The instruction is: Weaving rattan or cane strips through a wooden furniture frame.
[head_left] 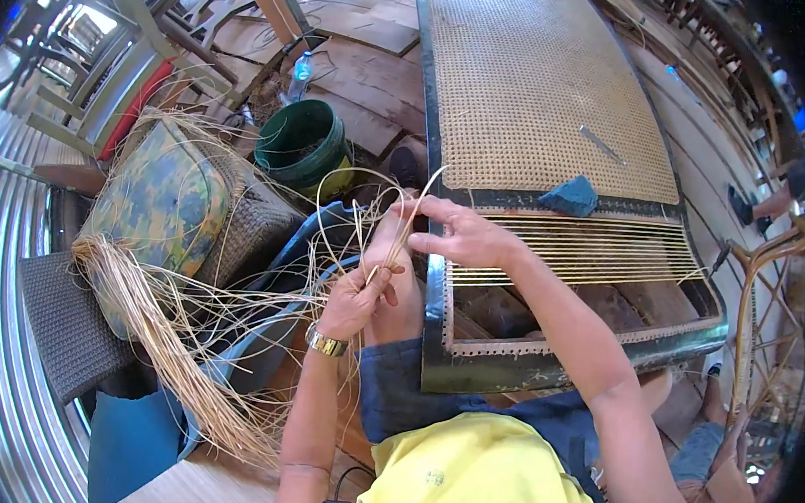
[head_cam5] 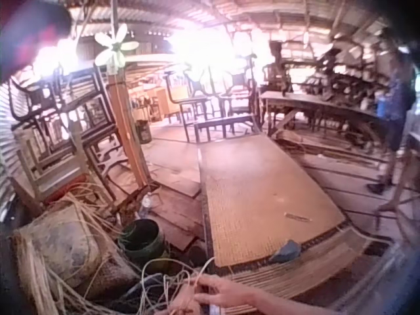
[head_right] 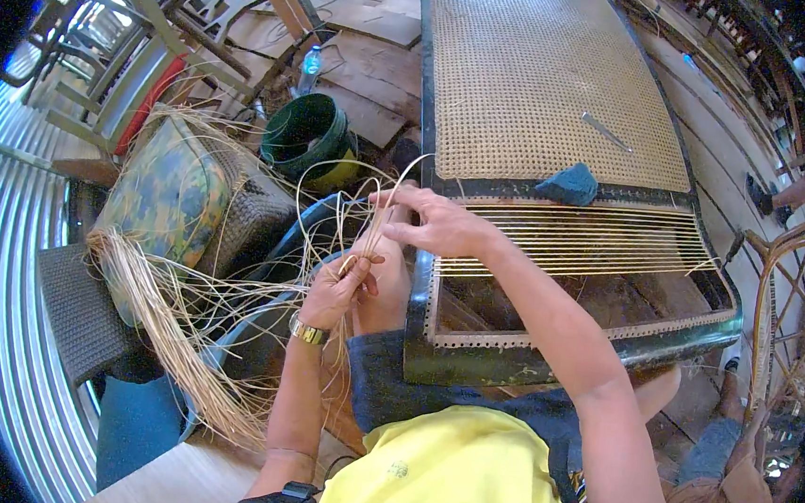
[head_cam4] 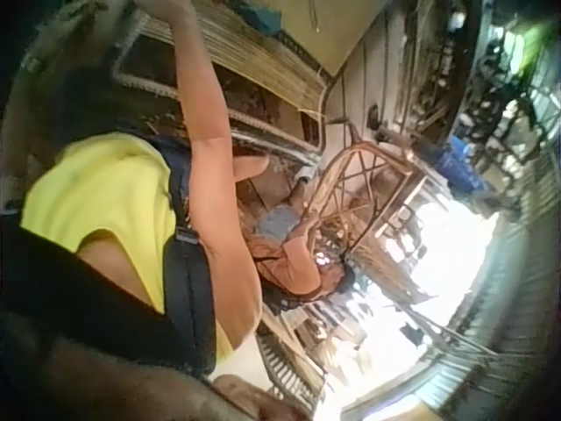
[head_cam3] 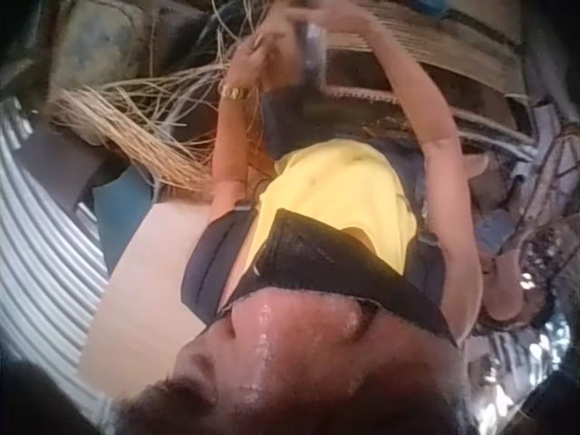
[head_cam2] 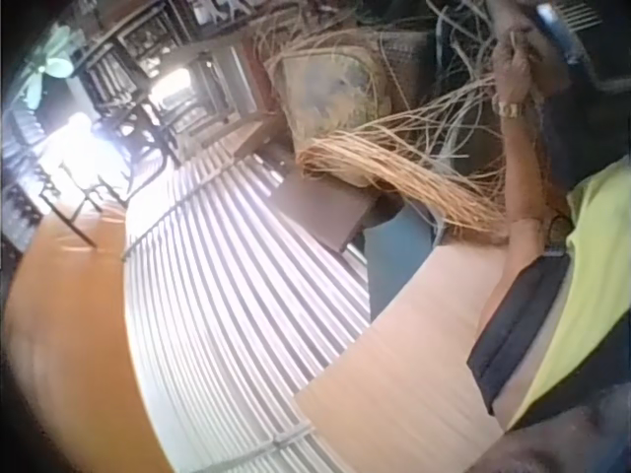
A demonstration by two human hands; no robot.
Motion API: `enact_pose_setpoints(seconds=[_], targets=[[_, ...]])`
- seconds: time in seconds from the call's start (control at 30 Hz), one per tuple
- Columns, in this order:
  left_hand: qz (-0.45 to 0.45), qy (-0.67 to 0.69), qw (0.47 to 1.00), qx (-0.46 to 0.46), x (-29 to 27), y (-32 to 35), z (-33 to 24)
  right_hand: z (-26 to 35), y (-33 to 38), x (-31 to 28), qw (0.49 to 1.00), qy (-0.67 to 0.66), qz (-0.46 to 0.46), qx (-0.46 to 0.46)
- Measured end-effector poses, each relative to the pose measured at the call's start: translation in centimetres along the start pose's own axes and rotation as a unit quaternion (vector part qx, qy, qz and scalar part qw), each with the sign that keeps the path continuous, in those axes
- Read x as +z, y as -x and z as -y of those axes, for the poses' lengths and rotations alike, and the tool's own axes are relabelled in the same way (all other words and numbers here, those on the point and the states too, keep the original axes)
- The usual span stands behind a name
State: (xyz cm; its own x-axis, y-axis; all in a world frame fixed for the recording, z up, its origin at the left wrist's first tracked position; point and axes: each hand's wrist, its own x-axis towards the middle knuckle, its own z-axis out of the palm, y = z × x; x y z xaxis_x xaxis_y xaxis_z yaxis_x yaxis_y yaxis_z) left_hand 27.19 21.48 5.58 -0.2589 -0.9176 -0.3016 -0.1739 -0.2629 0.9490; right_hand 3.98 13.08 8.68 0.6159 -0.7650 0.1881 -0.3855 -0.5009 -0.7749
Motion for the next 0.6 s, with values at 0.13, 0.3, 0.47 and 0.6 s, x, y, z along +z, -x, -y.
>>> enact_pose_setpoints(seconds=[0.13, 0.3, 0.47, 0.6], targets=[[0.003, -0.006, 1.000, -0.028, 0.2, -0.3, -0.3, -0.7, 0.0, 1.5, 0.923, -0.338, -0.076, 0.165], [-0.035, -0.118, 0.992, 0.015, 0.1, -1.0, 0.3, -1.7, 1.6, 1.5, 0.854, -0.371, -0.269, 0.246], [0.006, -0.165, 0.986, 0.027, -3.0, -1.9, 1.1, -6.3, 12.1, -12.2, 0.747, -0.355, -0.498, 0.261], [-0.027, -0.311, 0.942, 0.125, -5.6, -0.9, -1.2, -8.6, 23.8, -22.1, 0.745, -0.293, -0.552, 0.232]])
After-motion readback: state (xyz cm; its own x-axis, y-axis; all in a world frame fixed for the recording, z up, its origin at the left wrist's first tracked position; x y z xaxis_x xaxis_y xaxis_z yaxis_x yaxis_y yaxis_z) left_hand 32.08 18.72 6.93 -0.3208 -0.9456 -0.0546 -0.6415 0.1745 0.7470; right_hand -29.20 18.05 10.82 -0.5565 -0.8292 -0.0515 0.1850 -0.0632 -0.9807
